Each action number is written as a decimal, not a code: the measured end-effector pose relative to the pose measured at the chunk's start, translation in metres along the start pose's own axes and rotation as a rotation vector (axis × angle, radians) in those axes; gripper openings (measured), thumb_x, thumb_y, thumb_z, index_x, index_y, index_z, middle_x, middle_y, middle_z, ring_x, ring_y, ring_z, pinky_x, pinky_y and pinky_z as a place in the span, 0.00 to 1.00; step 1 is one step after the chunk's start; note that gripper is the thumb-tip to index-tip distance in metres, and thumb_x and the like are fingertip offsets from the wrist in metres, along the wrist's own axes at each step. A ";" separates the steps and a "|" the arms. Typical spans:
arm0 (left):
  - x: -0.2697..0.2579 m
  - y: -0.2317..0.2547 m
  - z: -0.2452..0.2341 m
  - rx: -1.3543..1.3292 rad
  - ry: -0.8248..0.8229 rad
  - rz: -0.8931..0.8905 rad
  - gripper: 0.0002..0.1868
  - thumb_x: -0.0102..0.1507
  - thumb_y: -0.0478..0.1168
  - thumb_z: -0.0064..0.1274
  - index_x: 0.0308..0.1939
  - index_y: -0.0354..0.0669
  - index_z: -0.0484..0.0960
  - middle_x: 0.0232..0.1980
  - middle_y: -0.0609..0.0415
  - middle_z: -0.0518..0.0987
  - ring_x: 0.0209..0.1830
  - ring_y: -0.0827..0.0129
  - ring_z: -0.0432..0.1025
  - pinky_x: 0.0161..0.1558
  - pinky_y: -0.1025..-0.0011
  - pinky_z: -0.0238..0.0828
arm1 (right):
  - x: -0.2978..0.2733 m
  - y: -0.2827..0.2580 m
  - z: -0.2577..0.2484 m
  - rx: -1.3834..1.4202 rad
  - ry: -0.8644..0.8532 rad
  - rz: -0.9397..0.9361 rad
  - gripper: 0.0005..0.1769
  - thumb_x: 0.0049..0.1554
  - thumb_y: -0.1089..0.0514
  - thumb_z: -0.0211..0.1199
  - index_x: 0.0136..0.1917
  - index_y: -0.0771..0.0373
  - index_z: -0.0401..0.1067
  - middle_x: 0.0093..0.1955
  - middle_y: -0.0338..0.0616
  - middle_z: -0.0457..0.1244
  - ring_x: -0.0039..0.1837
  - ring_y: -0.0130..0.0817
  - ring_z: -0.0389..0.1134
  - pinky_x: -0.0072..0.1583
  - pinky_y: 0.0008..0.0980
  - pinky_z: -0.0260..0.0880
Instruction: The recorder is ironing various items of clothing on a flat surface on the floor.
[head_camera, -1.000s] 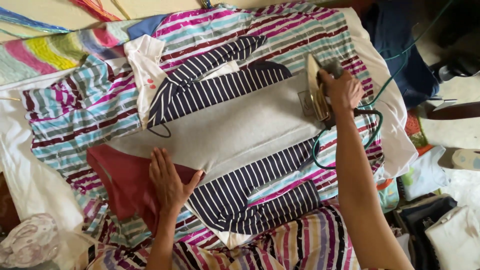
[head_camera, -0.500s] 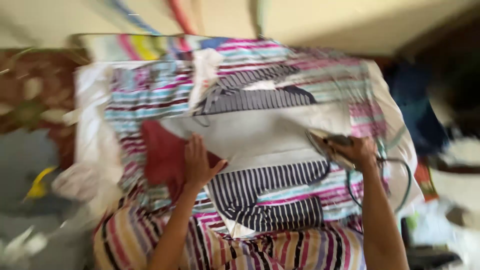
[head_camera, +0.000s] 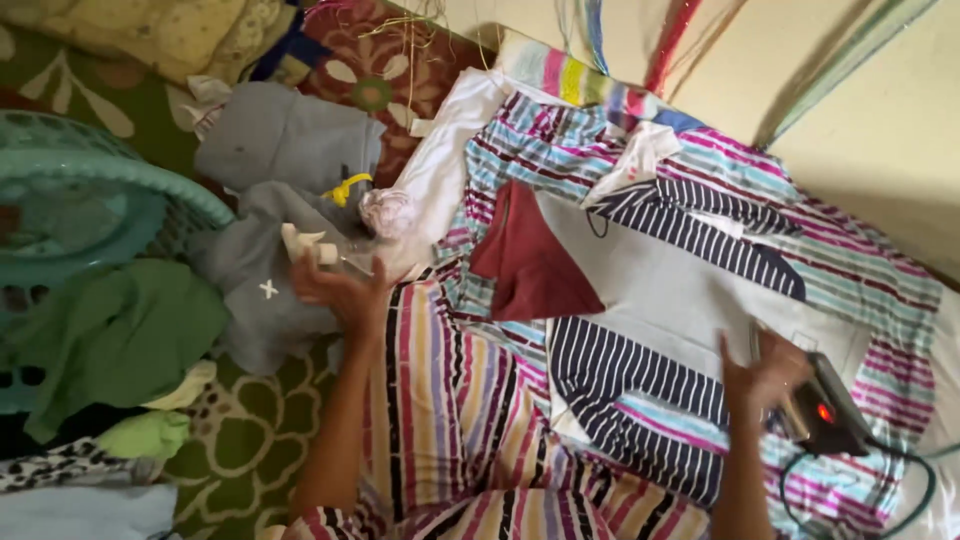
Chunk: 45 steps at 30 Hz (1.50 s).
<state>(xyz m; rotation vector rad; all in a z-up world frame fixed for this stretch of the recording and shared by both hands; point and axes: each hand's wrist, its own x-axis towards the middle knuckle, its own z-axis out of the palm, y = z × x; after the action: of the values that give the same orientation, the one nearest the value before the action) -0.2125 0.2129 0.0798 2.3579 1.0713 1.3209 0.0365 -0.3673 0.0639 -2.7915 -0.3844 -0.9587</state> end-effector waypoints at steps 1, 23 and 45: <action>0.003 -0.008 -0.008 0.106 0.110 -0.076 0.61 0.58 0.73 0.60 0.77 0.30 0.54 0.74 0.32 0.57 0.75 0.38 0.51 0.73 0.39 0.44 | -0.006 -0.028 -0.006 0.101 0.016 -0.100 0.40 0.55 0.40 0.81 0.69 0.64 0.70 0.61 0.48 0.66 0.66 0.52 0.63 0.66 0.53 0.58; -0.013 0.220 -0.078 -0.420 -0.164 0.713 0.36 0.63 0.36 0.62 0.75 0.43 0.66 0.56 0.47 0.79 0.51 0.59 0.76 0.46 0.68 0.80 | -0.001 -0.291 -0.199 0.795 -0.059 -0.176 0.52 0.47 0.48 0.77 0.74 0.73 0.56 0.67 0.65 0.60 0.65 0.64 0.64 0.63 0.54 0.65; -0.046 0.209 -0.140 -0.803 -0.612 0.197 0.29 0.68 0.48 0.59 0.67 0.34 0.73 0.60 0.41 0.79 0.60 0.57 0.76 0.62 0.61 0.74 | -0.114 -0.184 -0.199 0.908 -0.217 0.515 0.20 0.59 0.44 0.67 0.43 0.65 0.76 0.35 0.41 0.66 0.33 0.25 0.67 0.32 0.32 0.65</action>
<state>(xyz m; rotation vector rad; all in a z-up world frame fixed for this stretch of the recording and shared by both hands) -0.2404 0.0143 0.2380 2.0116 0.0860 0.7545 -0.2197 -0.2605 0.1619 -1.9817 -0.0682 -0.2470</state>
